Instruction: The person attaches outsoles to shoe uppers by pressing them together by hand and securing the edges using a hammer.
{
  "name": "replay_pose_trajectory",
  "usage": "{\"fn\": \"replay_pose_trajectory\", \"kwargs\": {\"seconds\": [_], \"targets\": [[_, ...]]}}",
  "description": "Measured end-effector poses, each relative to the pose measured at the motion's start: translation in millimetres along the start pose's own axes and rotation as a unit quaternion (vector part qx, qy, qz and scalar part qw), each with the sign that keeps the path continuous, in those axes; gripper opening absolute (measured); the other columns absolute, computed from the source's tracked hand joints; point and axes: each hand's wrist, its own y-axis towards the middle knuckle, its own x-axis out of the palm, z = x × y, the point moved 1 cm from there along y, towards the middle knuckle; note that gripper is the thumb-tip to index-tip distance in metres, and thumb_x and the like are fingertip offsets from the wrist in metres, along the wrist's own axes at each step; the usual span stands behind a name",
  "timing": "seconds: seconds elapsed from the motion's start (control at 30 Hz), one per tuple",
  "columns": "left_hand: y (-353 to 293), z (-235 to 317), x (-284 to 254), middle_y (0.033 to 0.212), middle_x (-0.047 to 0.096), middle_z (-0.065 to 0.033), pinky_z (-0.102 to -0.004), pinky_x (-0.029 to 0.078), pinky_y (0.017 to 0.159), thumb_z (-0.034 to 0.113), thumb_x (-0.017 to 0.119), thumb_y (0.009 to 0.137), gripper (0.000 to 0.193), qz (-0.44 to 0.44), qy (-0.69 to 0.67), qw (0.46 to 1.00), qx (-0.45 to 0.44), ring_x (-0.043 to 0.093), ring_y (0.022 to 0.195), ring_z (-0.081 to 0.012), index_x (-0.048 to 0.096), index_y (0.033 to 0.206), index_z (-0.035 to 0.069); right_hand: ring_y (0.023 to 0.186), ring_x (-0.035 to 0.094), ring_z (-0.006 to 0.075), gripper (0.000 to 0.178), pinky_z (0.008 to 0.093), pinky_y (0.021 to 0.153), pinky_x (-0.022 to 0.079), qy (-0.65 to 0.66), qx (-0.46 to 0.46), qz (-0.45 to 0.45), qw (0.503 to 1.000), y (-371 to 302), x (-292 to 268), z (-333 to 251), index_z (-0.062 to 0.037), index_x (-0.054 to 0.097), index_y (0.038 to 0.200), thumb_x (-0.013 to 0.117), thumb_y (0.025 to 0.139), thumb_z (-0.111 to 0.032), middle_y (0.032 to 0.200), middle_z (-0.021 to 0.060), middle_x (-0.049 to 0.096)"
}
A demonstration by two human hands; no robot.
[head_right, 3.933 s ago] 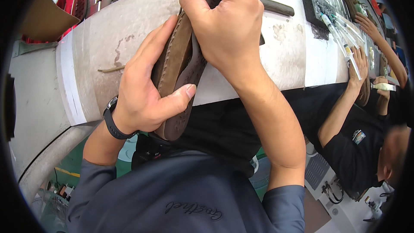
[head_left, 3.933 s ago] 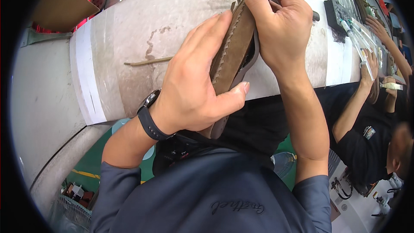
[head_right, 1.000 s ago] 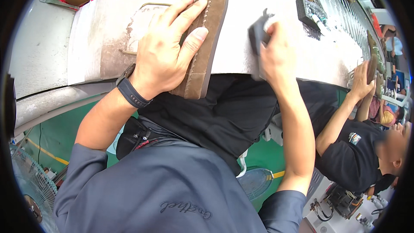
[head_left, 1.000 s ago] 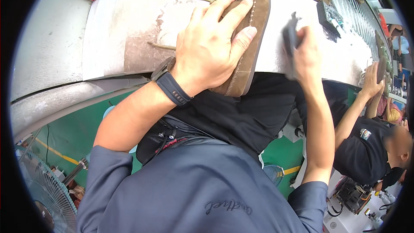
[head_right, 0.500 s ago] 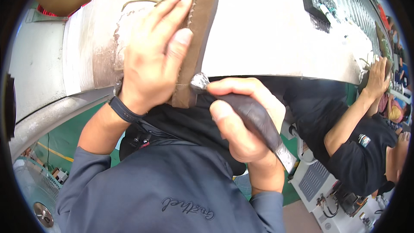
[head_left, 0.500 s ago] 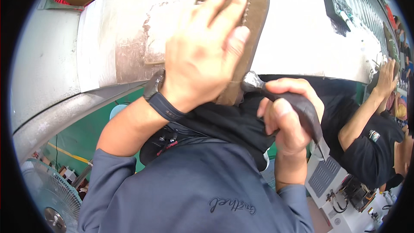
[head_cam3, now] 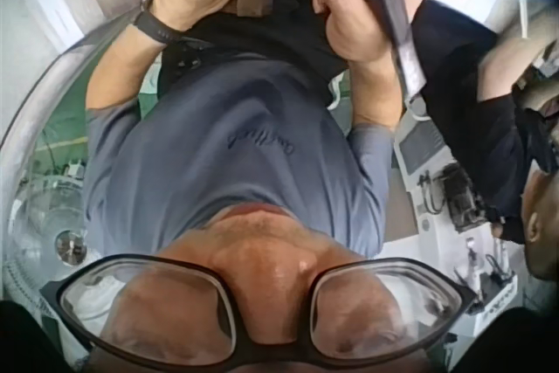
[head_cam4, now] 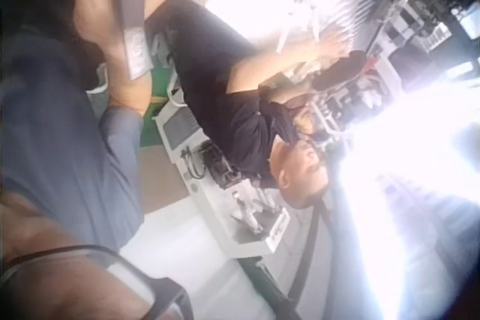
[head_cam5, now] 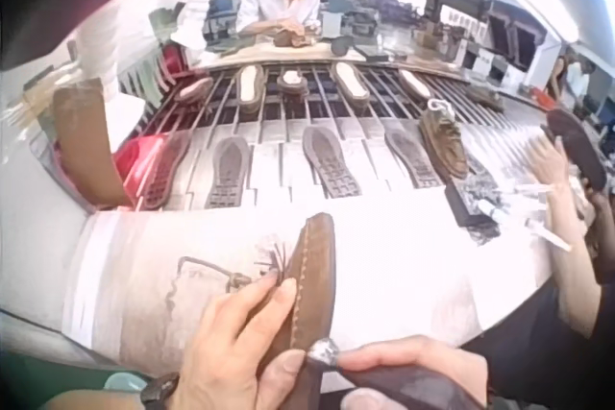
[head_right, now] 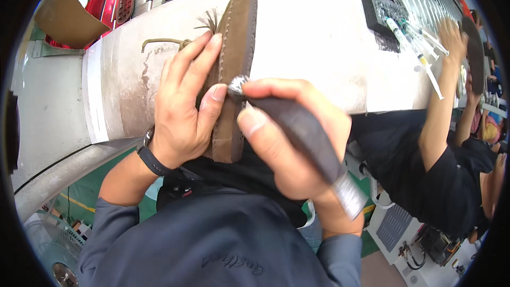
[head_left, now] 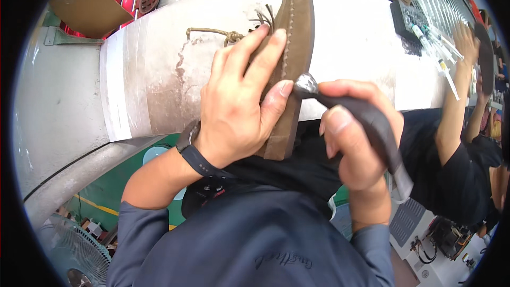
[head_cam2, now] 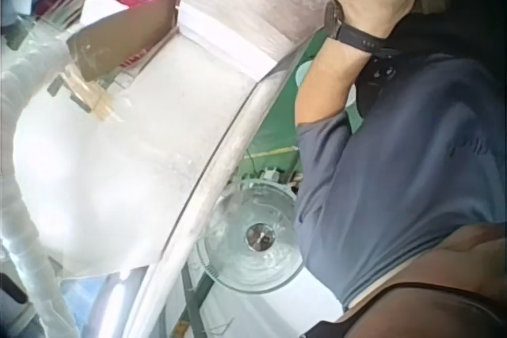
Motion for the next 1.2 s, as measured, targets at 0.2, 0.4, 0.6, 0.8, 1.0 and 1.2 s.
{"fn": "replay_pose_trajectory", "kwargs": {"seconds": [0.2,0.4,0.6,0.8,1.0,1.2], "targets": [[42,-13,-9,0.147,0.053,-0.0303,-0.0481,0.041,0.116,0.043,0.081,0.088,0.1,-0.148,-0.024,0.987,-0.054,0.052,0.135,-0.0447,0.034,0.159,-0.008,0.096,0.069,0.0168,0.034,0.0282,0.083,0.053,-0.1,-0.195,0.041,0.975,52,-42,4,0.005,0.073,0.115,0.061,0.105,-0.025,0.108,0.0136,0.073],[64,-5,9,0.142,0.054,-0.0338,-0.0494,0.043,0.114,0.045,0.087,0.073,0.117,-0.165,-0.014,0.983,-0.075,0.054,0.131,-0.0474,0.03,0.158,-0.013,0.117,0.071,0.0315,0.045,0.0427,0.101,0.059,-0.044,-0.035,0.014,0.998,96,-49,-8,0.0045,0.064,0.127,0.05,0.11,-0.034,0.13,0.0272,0.069],[70,-17,5,0.139,0.056,-0.0337,-0.0476,0.044,0.111,0.038,0.083,0.076,0.111,-0.196,-0.081,0.971,-0.113,0.057,0.126,-0.0462,0.029,0.159,-0.012,0.099,0.076,0.0195,0.031,0.0331,0.093,0.06,0.115,0.083,-0.037,0.989,148,-36,-4,-0.0028,0.075,0.109,0.073,0.098,-0.032,0.105,0.0111,0.079],[67,-26,-14,0.151,0.052,-0.0227,-0.0406,0.043,0.117,0.029,0.09,0.075,0.116,-0.011,-0.164,0.986,-0.025,0.051,0.141,-0.0296,0.026,0.162,-0.011,0.105,0.075,0.0305,0.033,0.044,0.099,0.06,0.297,0.035,0.033,0.954,114,-34,36,0.0025,0.067,0.119,0.061,0.105,-0.026,0.117,0.0233,0.074],[87,45,-88,0.147,0.056,-0.0227,-0.0474,0.046,0.106,0.058,0.103,0.047,0.142,-0.032,0.003,0.983,0.182,0.059,0.132,-0.0378,0.04,0.157,-0.007,0.119,0.069,0.0409,0.041,0.0485,0.105,0.058,0.317,-0.225,0.063,0.919,27,-14,-16,0.0093,0.06,0.123,0.058,0.103,-0.027,0.121,0.0336,0.069],[59,42,-60,0.126,0.069,-0.0171,-0.045,0.052,0.092,0.031,0.098,0.061,0.091,-0.006,-0.044,0.979,0.197,0.068,0.111,-0.0364,0.055,0.135,0.0,0.112,0.072,0.0306,0.033,0.0379,0.101,0.055,0.117,-0.129,0.026,0.984,-2,-27,-38,0.0102,0.064,0.119,0.058,0.099,-0.016,0.118,0.027,0.074]]}}
